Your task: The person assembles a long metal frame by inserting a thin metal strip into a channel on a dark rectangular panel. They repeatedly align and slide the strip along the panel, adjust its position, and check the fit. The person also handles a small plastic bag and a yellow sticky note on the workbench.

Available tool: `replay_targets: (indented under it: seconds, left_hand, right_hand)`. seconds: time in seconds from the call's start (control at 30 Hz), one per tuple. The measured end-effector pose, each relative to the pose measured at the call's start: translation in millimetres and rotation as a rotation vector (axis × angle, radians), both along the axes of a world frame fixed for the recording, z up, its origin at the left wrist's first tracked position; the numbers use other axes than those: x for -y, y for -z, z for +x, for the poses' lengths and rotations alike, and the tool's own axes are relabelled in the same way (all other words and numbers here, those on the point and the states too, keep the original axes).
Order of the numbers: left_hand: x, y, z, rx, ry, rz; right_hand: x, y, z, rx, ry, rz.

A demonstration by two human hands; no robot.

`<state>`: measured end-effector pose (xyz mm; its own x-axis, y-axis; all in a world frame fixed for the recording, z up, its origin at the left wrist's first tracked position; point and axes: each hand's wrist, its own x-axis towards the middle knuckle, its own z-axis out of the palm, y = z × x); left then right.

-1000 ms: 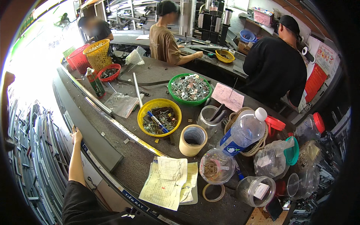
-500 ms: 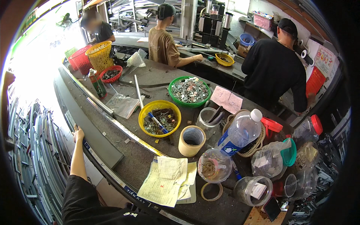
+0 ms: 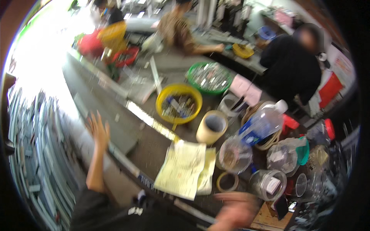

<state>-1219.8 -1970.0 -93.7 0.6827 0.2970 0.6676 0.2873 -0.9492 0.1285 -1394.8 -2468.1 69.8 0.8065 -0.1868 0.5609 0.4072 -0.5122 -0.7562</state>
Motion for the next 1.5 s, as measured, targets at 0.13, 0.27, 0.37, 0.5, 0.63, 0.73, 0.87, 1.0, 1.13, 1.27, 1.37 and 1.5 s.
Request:
replay_targets:
  seconds: [0.13, 0.27, 0.37, 0.5, 0.63, 0.73, 0.87, 1.0, 1.13, 1.27, 1.37, 1.5]
  left_hand:
    - [135, -25, -47, 0.095, 0.842, -0.304]
    - [147, -31, -44, -0.201, 1.022, -0.684]
    - [138, -34, -42, -0.495, 0.836, -1.083]
    - [137, -25, -41, -0.466, 1.041, -0.63]
    - [126, -12, -37, -0.605, 1.093, -0.735]
    - [122, -5, -32, -0.512, 1.223, -0.686]
    - [123, 4, -36, -0.452, 1.217, -0.713]
    - [121, 1, -40, -0.423, 1.248, -0.654]
    - [127, -15, -39, -0.429, 1.044, -1.022]
    - [134, -20, -52, 0.052, 0.94, -1.404]
    - [97, -12, -56, -0.178, 1.491, -0.474]
    - [-40, -21, 4, 0.113, 0.83, -0.351]
  right_hand:
    - [-131, 36, 54, -0.426, -1.138, 0.121]
    - [-210, 94, 59, -0.619, -0.832, 0.735]
    - [-241, 134, 66, -0.504, -0.293, 0.379]
    - [-243, 154, 69, -0.465, -0.183, 0.373]
    - [-237, 146, 76, -0.671, -0.262, 0.363]
    - [-255, 149, 82, -0.434, 0.009, 0.325]
    - [-278, 163, 75, -0.407, 0.312, -0.242]
    - [-282, 153, 75, -0.274, 0.343, -0.239]
    - [-312, 125, 84, -0.429, 0.51, -0.089]
    - [-332, 143, 36, 0.175, 0.365, -0.052]
    - [-236, 181, -42, 0.396, 0.497, -0.538]
    - [28, 178, -171, 0.603, 1.135, 0.164]
